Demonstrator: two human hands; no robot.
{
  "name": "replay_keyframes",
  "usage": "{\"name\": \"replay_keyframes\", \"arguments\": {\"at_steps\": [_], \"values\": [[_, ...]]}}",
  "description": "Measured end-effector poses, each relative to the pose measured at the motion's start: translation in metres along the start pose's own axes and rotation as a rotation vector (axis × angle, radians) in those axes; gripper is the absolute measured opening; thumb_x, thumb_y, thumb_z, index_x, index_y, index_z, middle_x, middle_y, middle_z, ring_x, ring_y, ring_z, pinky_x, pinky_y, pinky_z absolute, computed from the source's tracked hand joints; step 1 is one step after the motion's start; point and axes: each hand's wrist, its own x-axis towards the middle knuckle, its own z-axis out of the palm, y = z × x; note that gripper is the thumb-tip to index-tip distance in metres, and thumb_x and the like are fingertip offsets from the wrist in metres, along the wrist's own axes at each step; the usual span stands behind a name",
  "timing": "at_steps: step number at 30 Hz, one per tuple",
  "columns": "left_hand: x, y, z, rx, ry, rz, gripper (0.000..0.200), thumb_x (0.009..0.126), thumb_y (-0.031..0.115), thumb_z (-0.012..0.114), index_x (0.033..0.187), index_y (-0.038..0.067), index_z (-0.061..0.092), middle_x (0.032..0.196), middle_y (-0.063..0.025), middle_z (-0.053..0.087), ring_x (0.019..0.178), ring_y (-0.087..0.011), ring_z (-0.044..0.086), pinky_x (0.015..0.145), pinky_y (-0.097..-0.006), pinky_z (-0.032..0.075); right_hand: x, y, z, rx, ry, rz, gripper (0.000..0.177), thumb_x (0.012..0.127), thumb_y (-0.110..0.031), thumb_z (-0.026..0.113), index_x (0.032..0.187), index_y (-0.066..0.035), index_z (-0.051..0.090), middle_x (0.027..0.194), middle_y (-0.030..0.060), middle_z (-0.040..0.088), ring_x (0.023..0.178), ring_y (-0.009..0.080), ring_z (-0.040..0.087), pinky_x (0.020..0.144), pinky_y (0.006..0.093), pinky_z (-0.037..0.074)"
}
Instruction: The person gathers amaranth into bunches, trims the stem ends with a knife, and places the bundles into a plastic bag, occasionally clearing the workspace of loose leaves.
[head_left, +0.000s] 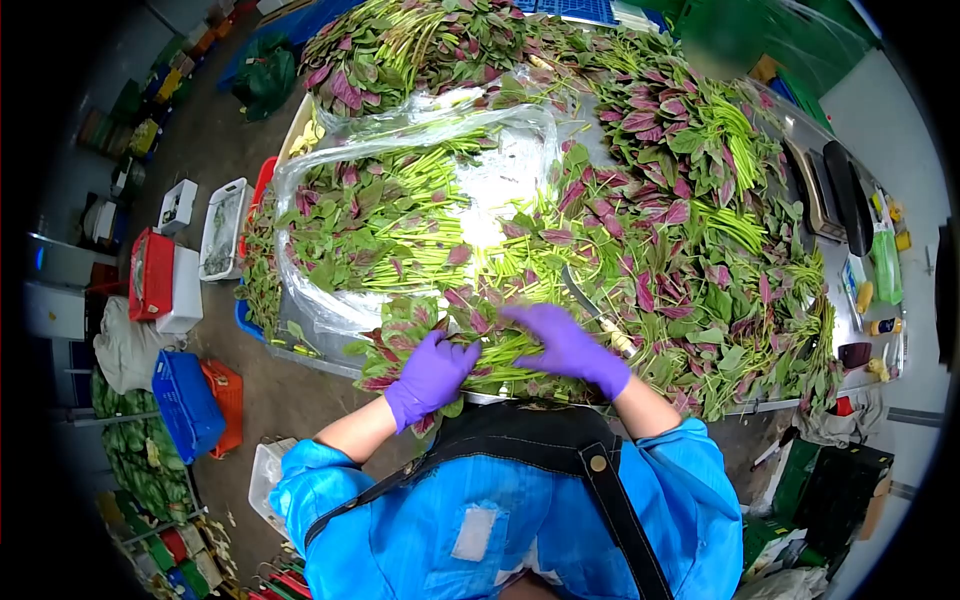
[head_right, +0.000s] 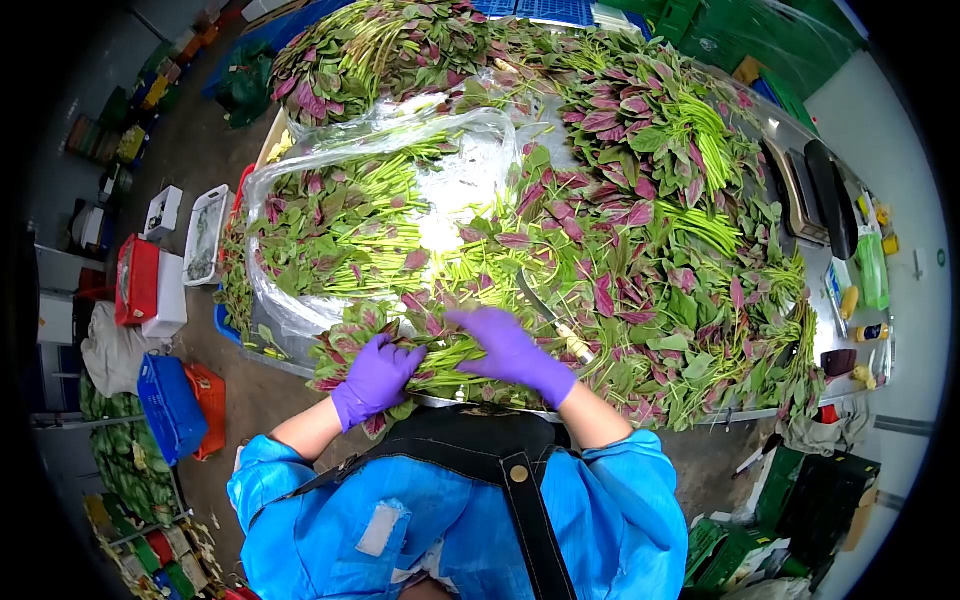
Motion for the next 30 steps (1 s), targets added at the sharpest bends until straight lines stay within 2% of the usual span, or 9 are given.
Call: {"name": "replay_keyframes", "arguments": {"at_steps": [3,10,11,15,17,22,24,27,30], "values": [[-0.004,-0.008,0.001,0.017,0.039,0.043,0.066,0.056,0.019,0.068,0.117,0.008,0.045,0.076,-0.0075,0.055,0.076,-0.0237,0.055,0.087,-0.0414,0.039,-0.007,0.018,0.02,0.292,-0.33,0.106,0.055,0.065,-0.013,0.067,0.117,-0.015,0.052,0.101,0.0134,0.06,0.091,0.0282,0.058,0.078,0.0354,0.047],[-0.013,-0.022,-0.009,-0.128,-0.049,-0.046,0.067,0.054,0.017,0.068,0.117,0.01,0.046,0.075,-0.0071,0.056,0.076,-0.0248,0.056,0.087,-0.041,0.038,-0.043,0.107,-0.07,-0.256,-0.097,0.365,0.018,0.063,-0.01,0.062,0.081,-0.01,0.062,0.077,0.0117,0.062,0.076,0.0309,0.06,0.066,0.0398,0.047],[-0.012,-0.024,-0.012,-0.177,-0.083,-0.071,0.068,0.053,0.017,0.068,0.117,0.011,0.046,0.076,-0.0073,0.056,0.076,-0.025,0.056,0.087,-0.0409,0.038,-0.039,0.105,-0.085,-0.516,-0.271,0.541,0.017,0.062,-0.01,0.064,0.078,-0.008,0.06,0.074,0.0128,0.061,0.074,0.0316,0.059,0.064,0.0399,0.047],[-0.005,-0.022,-0.011,-0.181,-0.084,-0.065,0.068,0.052,0.017,0.068,0.116,0.011,0.047,0.076,-0.0077,0.057,0.075,-0.0255,0.057,0.086,-0.0405,0.039,-0.011,0.041,-0.075,-0.489,-0.105,0.221,0.025,0.064,-0.013,0.067,0.088,-0.008,0.06,0.087,0.0105,0.062,0.086,0.0299,0.058,0.076,0.0403,0.045],[0.001,-0.019,-0.014,-0.164,-0.091,-0.039,0.067,0.052,0.017,0.068,0.115,0.011,0.047,0.076,-0.0078,0.058,0.075,-0.0256,0.057,0.085,-0.0406,0.039,0.002,0.022,-0.03,-0.144,0.059,-0.026,0.033,0.069,-0.019,0.068,0.099,-0.009,0.06,0.097,0.0095,0.061,0.095,0.0279,0.056,0.084,0.039,0.042],[-0.004,-0.022,-0.021,-0.138,-0.108,-0.023,0.062,0.053,0.017,0.068,0.112,0.011,0.05,0.075,-0.008,0.058,0.076,-0.0257,0.057,0.085,-0.0405,0.039,0.015,0.036,0.007,0.44,-0.391,0.31,0.029,0.07,-0.018,0.068,0.095,-0.006,0.062,0.09,0.0095,0.064,0.085,0.0202,0.061,0.076,0.0312,0.047],[-0.014,-0.027,-0.021,-0.192,-0.147,-0.063,0.058,0.054,0.017,0.067,0.109,0.011,0.052,0.075,-0.0081,0.058,0.077,-0.0257,0.057,0.085,-0.0407,0.039,0.0,0.066,-0.022,0.53,-0.241,0.416,0.022,0.066,-0.012,0.069,0.086,-0.006,0.063,0.075,0.0065,0.063,0.067,0.0164,0.059,0.065,0.0279,0.047],[-0.02,-0.03,-0.023,-0.185,-0.074,-0.05,0.044,0.057,0.013,0.063,0.099,0.009,0.053,0.068,-0.0069,0.057,0.072,-0.0257,0.057,0.084,-0.04,0.039,-0.02,0.109,-0.05,0.348,-0.32,0.481,0.022,0.063,-0.014,0.069,0.082,-0.006,0.062,0.072,0.0078,0.061,0.067,0.0206,0.059,0.064,0.031,0.047],[-0.015,-0.033,-0.021,-0.141,-0.165,-0.064,0.051,0.053,0.016,0.067,0.102,0.011,0.054,0.074,-0.0075,0.058,0.076,-0.0253,0.057,0.085,-0.0401,0.039,-0.013,0.092,-0.06,-0.336,-0.154,0.446,0.027,0.061,-0.017,0.068,0.084,-0.006,0.062,0.077,0.0105,0.061,0.073,0.0319,0.059,0.065,0.0376,0.048]]}}
